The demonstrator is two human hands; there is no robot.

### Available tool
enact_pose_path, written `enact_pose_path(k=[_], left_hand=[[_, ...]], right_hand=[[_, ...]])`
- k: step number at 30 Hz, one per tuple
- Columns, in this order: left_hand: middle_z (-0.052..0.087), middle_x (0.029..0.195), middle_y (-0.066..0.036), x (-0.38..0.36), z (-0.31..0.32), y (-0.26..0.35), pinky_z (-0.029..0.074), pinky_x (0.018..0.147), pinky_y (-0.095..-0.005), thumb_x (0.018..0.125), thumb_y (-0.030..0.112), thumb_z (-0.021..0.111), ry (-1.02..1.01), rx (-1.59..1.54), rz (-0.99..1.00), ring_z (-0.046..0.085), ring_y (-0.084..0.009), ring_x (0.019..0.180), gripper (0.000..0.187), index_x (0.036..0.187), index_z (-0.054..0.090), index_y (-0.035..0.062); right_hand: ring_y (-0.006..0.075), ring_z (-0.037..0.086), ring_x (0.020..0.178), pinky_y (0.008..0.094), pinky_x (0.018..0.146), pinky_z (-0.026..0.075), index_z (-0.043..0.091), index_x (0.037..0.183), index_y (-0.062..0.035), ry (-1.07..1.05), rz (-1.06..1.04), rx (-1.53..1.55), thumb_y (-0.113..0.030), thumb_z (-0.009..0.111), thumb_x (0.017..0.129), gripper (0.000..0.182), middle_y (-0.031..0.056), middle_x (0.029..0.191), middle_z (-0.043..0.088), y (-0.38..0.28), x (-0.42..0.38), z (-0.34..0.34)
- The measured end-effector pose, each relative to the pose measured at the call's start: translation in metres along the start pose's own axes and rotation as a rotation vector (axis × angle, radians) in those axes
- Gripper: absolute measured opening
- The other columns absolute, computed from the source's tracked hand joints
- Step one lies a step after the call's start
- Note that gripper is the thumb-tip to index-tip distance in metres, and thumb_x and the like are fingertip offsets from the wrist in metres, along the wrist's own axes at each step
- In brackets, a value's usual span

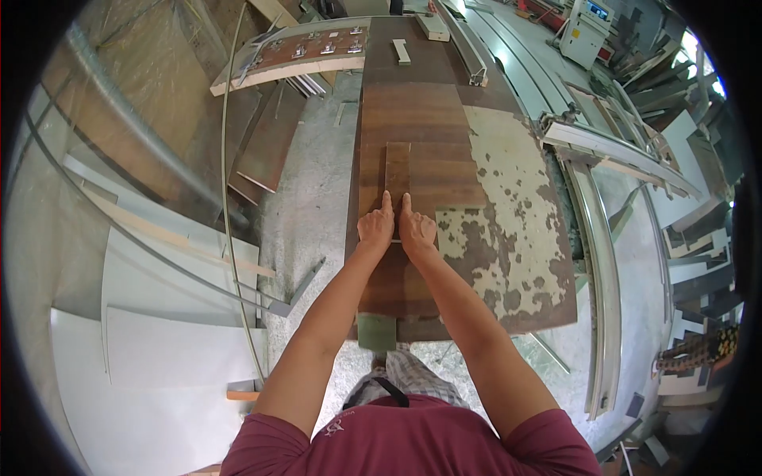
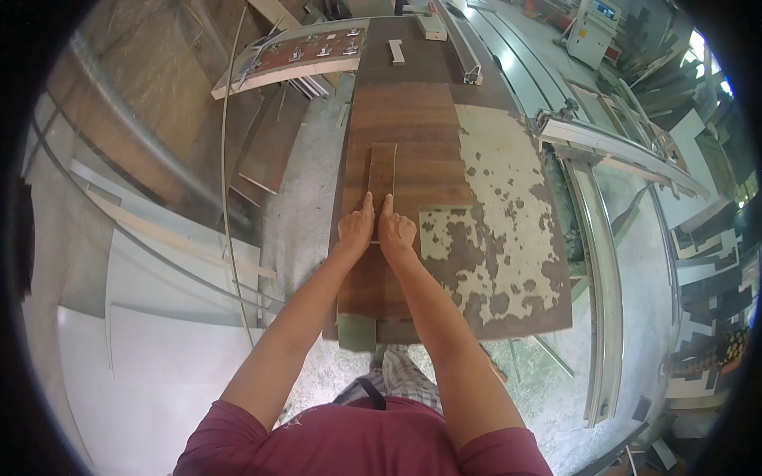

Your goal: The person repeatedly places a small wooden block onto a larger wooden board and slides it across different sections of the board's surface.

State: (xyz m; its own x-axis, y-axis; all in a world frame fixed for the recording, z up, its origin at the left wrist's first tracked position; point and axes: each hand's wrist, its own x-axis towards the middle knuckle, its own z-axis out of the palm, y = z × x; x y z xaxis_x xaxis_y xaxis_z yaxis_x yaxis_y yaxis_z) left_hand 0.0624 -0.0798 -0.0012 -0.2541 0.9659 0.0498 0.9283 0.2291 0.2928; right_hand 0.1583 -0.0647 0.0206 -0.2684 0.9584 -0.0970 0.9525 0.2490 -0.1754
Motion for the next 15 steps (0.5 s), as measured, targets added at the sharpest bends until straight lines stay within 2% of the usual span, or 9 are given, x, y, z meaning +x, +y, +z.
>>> enact_pose_path(k=[3,7,15], left_hand=[[0.062,0.08,-0.019,0.048,-0.001,0.001,0.049,0.066,-0.0435,0.089,0.027,0.036,-0.015,-0.036,0.015,0.061,-0.0334,0.074,0.044,0.13,0.029,0.0127],[0.062,0.081,-0.02,0.118,0.0,0.006,0.047,0.065,-0.0452,0.089,0.034,0.035,-0.006,-0.003,-0.002,0.061,-0.0347,0.075,0.045,0.128,0.031,0.0125],[0.061,0.087,-0.02,0.265,0.017,0.006,0.046,0.068,-0.0446,0.089,0.034,0.035,0.031,0.029,0.003,0.06,-0.0333,0.081,0.042,0.124,0.036,0.0102]], right_hand=[[0.0259,0.063,0.076,0.0337,0.063,0.049,0.025,0.133,-0.0102,0.024,-0.01,0.043,-0.009,0.045,0.082,0.055,0.0133,0.083,0.064,0.002,0.05,0.001],[0.0255,0.063,0.077,0.0336,0.064,0.049,0.025,0.133,-0.0103,0.027,0.023,0.055,-0.01,0.045,0.082,0.055,0.013,0.084,0.064,0.003,0.121,-0.005],[0.0252,0.063,0.077,0.034,0.063,0.049,0.036,0.126,-0.0069,0.168,-0.029,0.101,-0.017,0.042,0.085,0.042,0.013,0.08,0.064,0.007,0.267,-0.011]])
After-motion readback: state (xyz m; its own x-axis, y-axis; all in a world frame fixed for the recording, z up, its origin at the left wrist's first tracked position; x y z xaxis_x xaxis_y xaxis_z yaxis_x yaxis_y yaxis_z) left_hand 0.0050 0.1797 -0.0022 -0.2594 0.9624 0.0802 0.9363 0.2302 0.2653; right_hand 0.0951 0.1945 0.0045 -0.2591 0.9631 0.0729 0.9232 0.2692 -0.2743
